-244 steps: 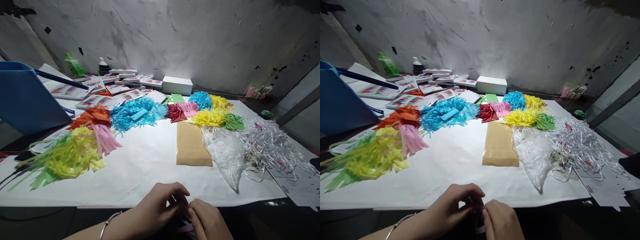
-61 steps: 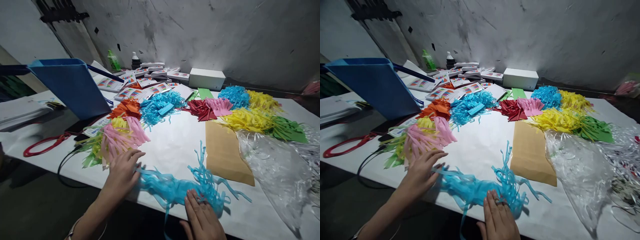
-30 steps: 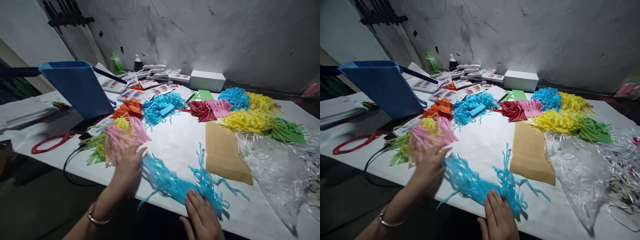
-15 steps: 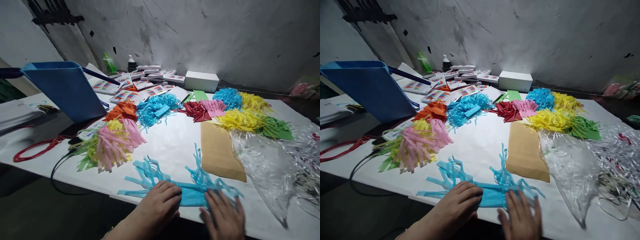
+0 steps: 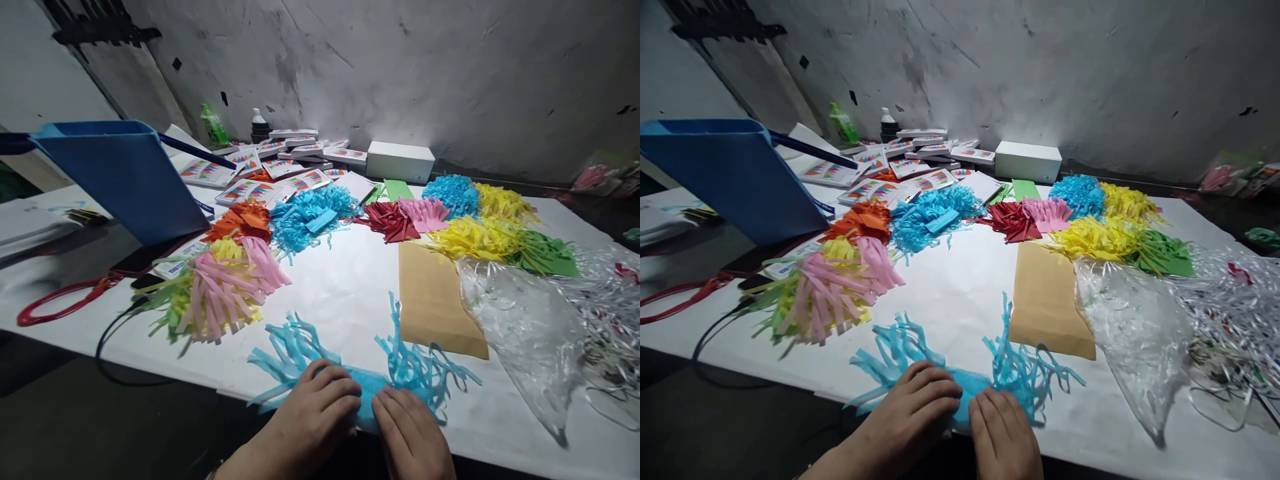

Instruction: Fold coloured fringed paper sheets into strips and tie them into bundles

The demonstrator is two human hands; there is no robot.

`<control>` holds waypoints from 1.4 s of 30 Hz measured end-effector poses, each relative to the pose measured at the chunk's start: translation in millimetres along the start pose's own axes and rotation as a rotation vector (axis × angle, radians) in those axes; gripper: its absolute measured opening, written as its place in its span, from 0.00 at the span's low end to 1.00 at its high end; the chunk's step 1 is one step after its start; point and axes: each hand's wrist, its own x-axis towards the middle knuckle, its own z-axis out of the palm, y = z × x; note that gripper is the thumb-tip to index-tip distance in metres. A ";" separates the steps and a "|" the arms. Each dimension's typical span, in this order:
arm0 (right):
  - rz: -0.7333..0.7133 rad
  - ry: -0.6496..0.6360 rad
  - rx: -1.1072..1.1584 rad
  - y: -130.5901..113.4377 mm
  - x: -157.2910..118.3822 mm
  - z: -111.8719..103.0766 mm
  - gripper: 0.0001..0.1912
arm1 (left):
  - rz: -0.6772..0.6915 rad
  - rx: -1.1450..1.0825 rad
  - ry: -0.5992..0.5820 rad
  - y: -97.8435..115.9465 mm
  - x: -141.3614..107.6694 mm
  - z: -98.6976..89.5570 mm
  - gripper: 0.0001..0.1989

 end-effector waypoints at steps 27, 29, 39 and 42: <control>0.376 -0.047 -0.161 3.5 20.3 -1.1 0.12 | -0.320 0.196 -0.042 -9.5 20.2 12.4 0.08; 0.178 -0.044 -0.034 8.4 14.0 -3.9 0.16 | -0.162 0.139 -0.033 -10.7 15.5 10.0 0.08; 0.113 -0.030 0.084 0.6 -8.8 -17.0 0.04 | -0.030 0.018 0.010 -0.1 -12.6 5.1 0.06; 0.248 -0.005 0.169 -4.3 -6.6 -19.5 0.05 | -0.099 -0.025 0.029 2.6 -13.4 8.8 0.09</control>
